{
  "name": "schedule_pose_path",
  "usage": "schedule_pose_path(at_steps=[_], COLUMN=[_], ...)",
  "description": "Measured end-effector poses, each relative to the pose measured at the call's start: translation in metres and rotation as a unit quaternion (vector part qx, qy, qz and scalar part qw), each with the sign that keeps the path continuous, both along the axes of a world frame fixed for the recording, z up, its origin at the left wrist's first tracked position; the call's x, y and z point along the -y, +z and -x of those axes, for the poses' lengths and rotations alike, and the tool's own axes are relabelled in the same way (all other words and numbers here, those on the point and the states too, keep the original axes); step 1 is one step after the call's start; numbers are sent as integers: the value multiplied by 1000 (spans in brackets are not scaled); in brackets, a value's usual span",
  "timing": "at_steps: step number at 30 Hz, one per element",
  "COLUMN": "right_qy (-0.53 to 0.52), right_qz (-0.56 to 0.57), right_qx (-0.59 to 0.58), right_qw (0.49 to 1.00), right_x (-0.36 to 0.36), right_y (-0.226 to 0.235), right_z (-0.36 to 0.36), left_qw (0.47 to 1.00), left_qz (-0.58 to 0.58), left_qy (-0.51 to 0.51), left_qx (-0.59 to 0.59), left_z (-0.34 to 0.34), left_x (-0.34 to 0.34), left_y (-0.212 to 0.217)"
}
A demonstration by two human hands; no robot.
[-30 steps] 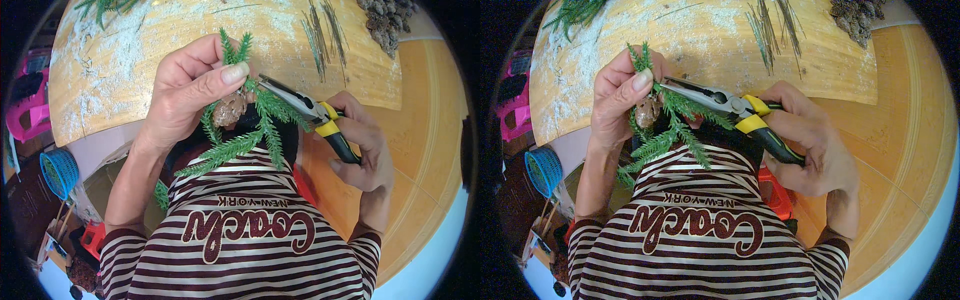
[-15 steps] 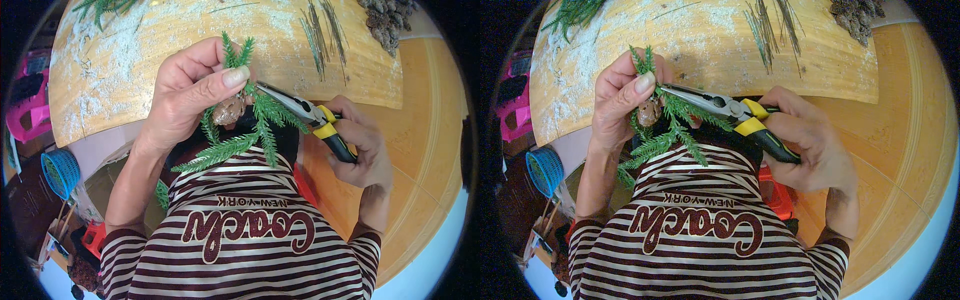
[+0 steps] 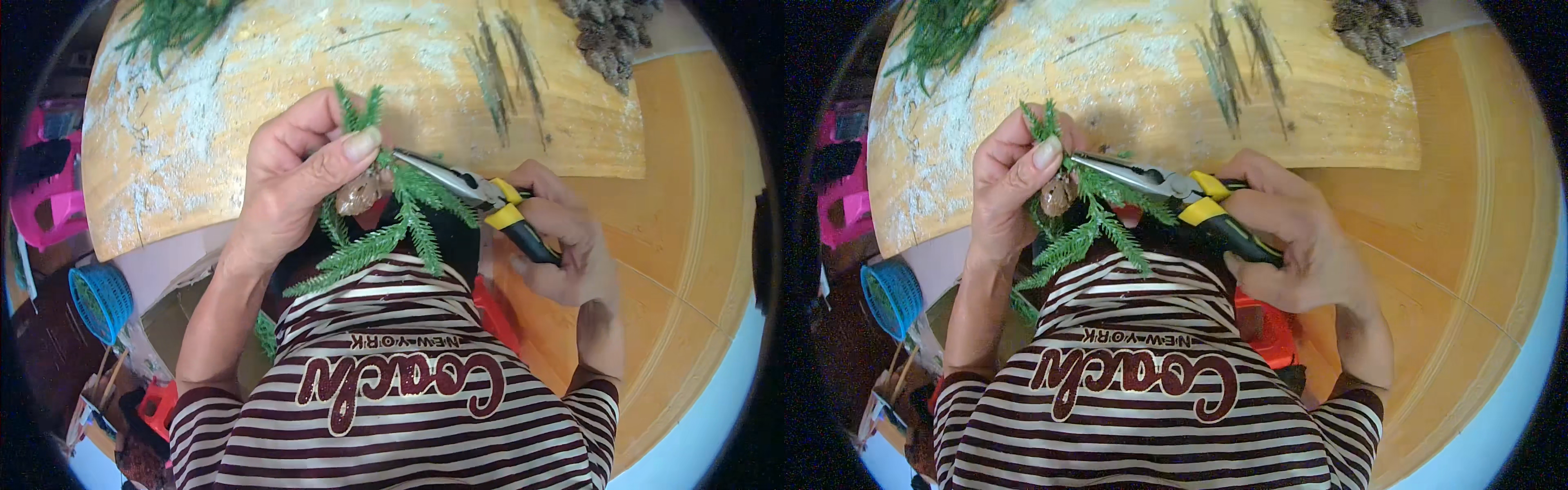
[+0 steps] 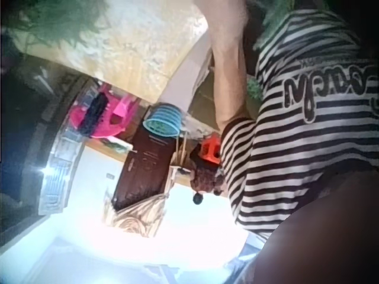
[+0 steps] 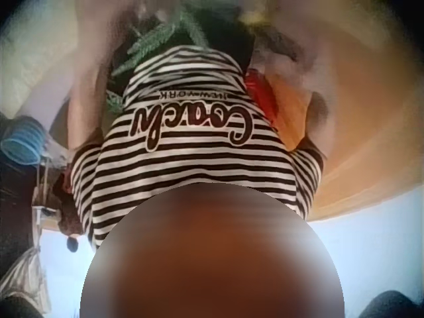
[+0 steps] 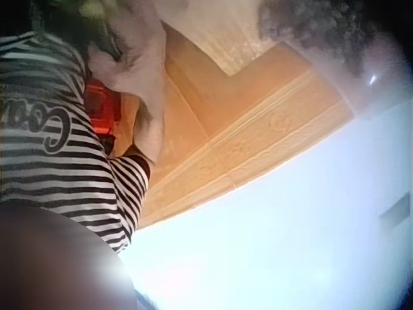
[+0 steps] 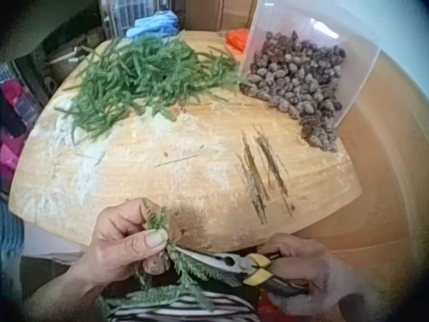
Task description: Assembling artificial pine branches and decorative pinecones using wire and pliers at a workbench.
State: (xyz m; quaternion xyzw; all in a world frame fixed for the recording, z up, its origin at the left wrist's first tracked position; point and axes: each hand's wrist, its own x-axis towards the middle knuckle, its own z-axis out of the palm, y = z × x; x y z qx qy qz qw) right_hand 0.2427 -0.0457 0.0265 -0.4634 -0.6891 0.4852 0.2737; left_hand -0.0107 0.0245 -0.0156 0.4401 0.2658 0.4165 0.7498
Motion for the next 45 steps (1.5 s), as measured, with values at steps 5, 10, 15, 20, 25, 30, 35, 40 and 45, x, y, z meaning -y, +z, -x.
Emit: schedule_pose_path(at_steps=[5, 10, 15, 20, 25, 30, 35, 40, 45], right_qy=[10, 1, -194, -257, -264, -249, -240, -233, -225], right_qz=[7, -14, -62, -143, -173, -181, -199, -211, -223], right_qx=[-27, -5, 126, 267, 334, 367, 392, 415, 420], right_qw=[1000, 1000, 971, 918, 888, 878, 865, 854, 851], right_x=[0, 1, -4, -23, -41, -52, -52, -51, -50], right_y=[0, 4, 9, -11, -17, -22, -27, -33, -35], right_z=[-3, -21, -42, -74, -83, -85, -83, -85, -85], left_qw=[997, 997, 996, 998, 997, 997, 994, 991, 988], left_qz=[25, 11, 4, -3, 7, 17, 36, 74, 65], left_qy=[4, 37, 75, 60, 72, 78, 103, 107, 138], left_qx=[-79, -63, -41, -23, -21, -8, 9, 25, 27], left_z=[3, 4, 3, 4, 2, 3, 0, 1, -1], left_x=[2, 2, 0, 0, 2, 1, 0, -3, -2], left_y=[6, 5, 7, 7, 11, 12, 16, 15, 15])
